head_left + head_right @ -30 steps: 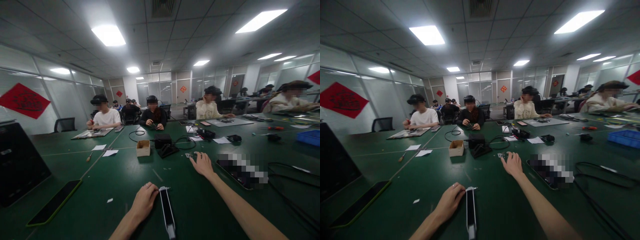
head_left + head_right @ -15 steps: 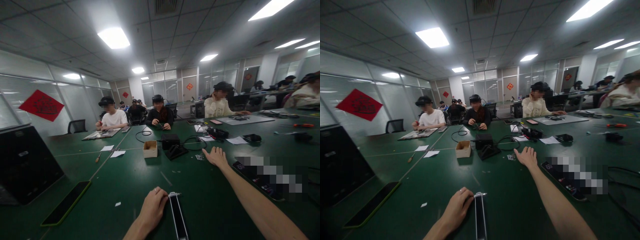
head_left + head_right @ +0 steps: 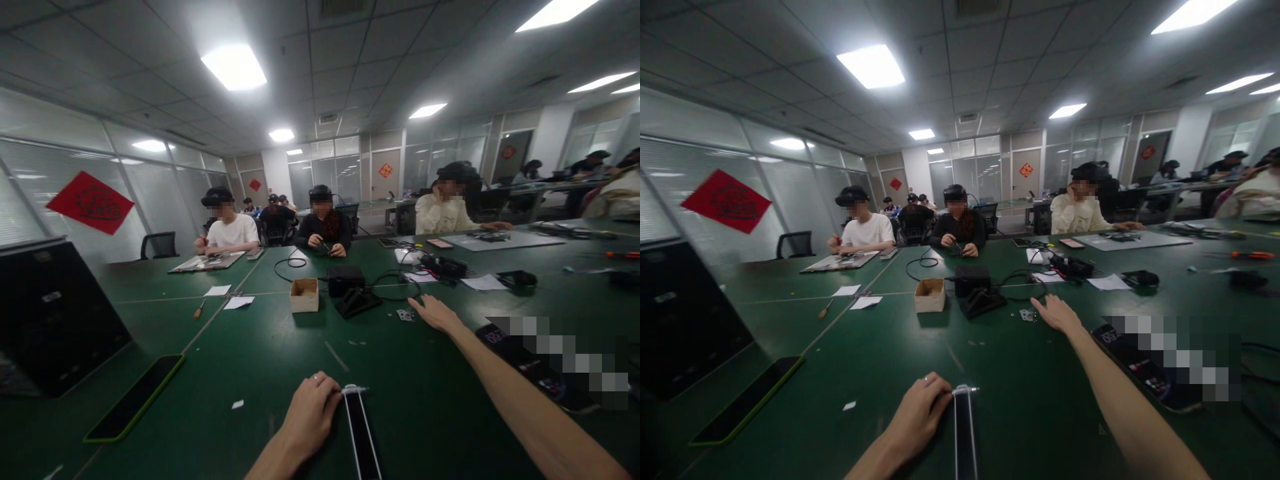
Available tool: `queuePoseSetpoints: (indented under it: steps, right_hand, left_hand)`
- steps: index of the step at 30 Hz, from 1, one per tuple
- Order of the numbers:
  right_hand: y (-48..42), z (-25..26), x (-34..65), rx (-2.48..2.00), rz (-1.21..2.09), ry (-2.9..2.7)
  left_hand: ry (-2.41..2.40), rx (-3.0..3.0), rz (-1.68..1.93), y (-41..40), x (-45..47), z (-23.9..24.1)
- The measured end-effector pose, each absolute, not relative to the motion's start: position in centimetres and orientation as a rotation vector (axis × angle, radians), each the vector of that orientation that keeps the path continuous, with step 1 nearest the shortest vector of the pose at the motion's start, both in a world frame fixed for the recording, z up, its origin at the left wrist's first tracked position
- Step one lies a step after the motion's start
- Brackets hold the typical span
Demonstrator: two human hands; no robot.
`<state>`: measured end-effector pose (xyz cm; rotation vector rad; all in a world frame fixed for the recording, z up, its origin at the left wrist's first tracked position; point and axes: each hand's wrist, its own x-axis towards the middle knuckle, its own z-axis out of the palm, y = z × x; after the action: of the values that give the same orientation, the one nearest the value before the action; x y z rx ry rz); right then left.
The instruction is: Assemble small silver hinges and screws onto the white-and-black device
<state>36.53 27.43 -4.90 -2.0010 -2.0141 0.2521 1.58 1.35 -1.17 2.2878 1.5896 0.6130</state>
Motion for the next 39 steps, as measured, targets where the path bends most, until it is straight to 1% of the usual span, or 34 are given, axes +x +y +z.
queuePoseSetpoints:
  steps: [5, 12, 22, 34, 39]
  right_hand:
    - [25.7, -4.2, 35.8, -1.879, 0.296, -2.021]
    - [24.6, -4.4, 35.0, -1.758, 0.273, -2.078]
    - [24.3, -4.0, 33.5, -1.789, 0.247, -2.238]
    - [24.2, -4.6, 30.9, -1.667, 0.331, -2.336]
    - [22.6, -4.2, 30.8, -1.607, 0.342, -2.352]
  left_hand:
    - [1.590, 2.285, 0.619, 1.3, 1.7, -1.0]
    - [1.588, 2.295, 0.617, 1.4, 1.7, -0.9]
    - [1.589, 2.302, 0.595, 1.5, 1.7, -0.9]
    - [1.599, 2.305, 0.590, 1.3, 1.8, -0.6]
    - [1.618, 2.298, 0.558, 1.1, 1.8, -0.3]
